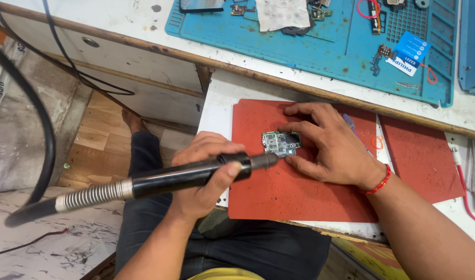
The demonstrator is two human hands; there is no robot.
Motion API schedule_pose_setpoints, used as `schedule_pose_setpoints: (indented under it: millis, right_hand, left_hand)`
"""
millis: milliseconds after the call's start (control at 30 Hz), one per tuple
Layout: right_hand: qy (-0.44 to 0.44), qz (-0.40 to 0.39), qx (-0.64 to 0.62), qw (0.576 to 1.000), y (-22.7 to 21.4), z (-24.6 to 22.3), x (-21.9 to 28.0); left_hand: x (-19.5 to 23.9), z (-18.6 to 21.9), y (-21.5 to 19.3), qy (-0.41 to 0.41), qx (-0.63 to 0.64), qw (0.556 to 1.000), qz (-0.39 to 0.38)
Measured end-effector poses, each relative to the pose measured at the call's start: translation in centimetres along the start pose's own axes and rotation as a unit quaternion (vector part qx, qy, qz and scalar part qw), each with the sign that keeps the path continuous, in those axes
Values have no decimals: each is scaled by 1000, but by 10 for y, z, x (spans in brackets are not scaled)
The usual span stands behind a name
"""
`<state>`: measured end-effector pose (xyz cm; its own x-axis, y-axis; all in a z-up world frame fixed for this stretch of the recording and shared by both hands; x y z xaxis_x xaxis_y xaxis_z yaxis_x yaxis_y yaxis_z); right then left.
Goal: The person cleans a small circuit board using a toothbrush and then applies heat with a hot air gun. The board is placed on a red mat on a cluttered workbench.
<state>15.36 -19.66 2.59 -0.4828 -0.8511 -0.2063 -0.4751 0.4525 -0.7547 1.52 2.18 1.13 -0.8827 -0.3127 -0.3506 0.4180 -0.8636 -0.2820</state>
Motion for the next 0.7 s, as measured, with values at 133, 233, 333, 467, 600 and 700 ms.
schedule_pose_setpoints:
  millis: [133, 233, 333, 467, 600, 700]
  right_hand:
    - [-4, -3, 0, 1000, 0, 1, 0]
    - [-12, -6, 3, 1000, -1, 4, 2]
    - [-11, -3, 6, 1000, 0, 4, 2]
    - [8, 11, -19, 1000, 0, 4, 3]
    - [-1, 17, -18, 1000, -1, 7, 4]
    - [-7, 13, -13, 1000, -1, 8, 5]
  left_hand:
    - [-3, -3, -2, -36, 12, 999, 9]
    - [1, 0, 2, 47, -4, 999, -12]
    - [1, -10, 0, -83, -4, 996, 36]
    - [0, -3, 3, 27, -15, 999, 21]
    - [-3, 0, 0, 44, -5, 999, -14]
    - [0, -2, 1, 4, -33, 999, 16]
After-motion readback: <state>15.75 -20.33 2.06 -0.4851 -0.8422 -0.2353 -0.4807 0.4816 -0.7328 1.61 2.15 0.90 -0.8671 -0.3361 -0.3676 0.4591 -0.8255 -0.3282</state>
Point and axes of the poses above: each hand's wrist, its own x-axis away from the middle knuckle, its own y-axis out of the palm, z = x × y, the point moved 3 cm from there along -x, towards the middle knuckle, and after that the axes turned 7 degrees about -x, right-handed, at the moved point
